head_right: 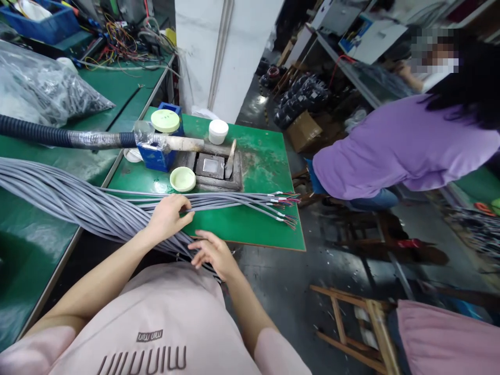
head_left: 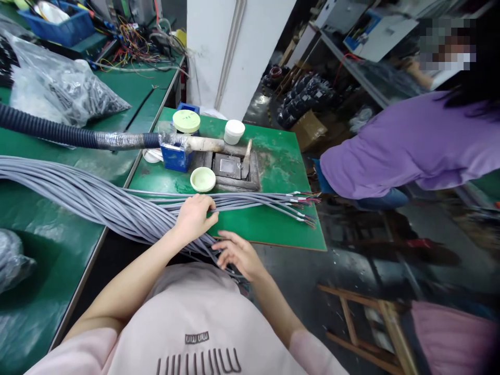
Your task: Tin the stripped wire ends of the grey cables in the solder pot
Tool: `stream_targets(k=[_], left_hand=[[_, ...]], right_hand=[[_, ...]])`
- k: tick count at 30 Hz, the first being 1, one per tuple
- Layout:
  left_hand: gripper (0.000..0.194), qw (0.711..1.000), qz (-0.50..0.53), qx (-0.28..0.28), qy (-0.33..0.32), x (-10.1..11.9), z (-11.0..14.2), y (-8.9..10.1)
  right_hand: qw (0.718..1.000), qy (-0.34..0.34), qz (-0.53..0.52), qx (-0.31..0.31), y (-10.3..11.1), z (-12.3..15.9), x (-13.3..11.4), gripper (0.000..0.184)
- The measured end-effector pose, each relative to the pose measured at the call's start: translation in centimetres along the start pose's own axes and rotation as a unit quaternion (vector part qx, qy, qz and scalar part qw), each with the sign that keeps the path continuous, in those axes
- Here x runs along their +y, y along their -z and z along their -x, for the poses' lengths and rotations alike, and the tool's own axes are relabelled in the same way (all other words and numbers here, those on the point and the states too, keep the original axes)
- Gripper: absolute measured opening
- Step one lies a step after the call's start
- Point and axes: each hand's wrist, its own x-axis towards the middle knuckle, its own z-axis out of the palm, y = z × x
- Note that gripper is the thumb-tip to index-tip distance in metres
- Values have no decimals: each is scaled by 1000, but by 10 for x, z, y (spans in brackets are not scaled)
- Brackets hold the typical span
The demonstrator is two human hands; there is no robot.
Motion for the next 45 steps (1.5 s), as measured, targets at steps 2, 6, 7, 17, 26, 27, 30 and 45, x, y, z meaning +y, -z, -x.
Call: stream_targets(k=[2,6,7,17,26,27,30,45], left_hand=[[6,1000,23,20,-5,5,8,7],[7,998,45,32,-9,11,20,12],[7,998,48,29,-10,11,22,11],[9,997,43,-62,-22,7,28,1],[25,873,470,-42,123,21,33,11],[25,845,513,-34,148,22,33,12],[27,766,611,-3,201,25,32,16],[39,578,793,-5,194,27,14,16]], right_hand=[[994,48,-97,17,-3,-20,-5,38],[963,130,-204,120,24,-34,-32,27],[951,148,-225,151,36,-32,-40,26],[854,334,-31,398,80,23,-82,34],[944,72,317,55,14,33,-83,42],[943,66,324,34,7,31,-83,42],[939,60,340,0,-5,25,-84,42],[948,77,295,-92,10,12,-72,40]])
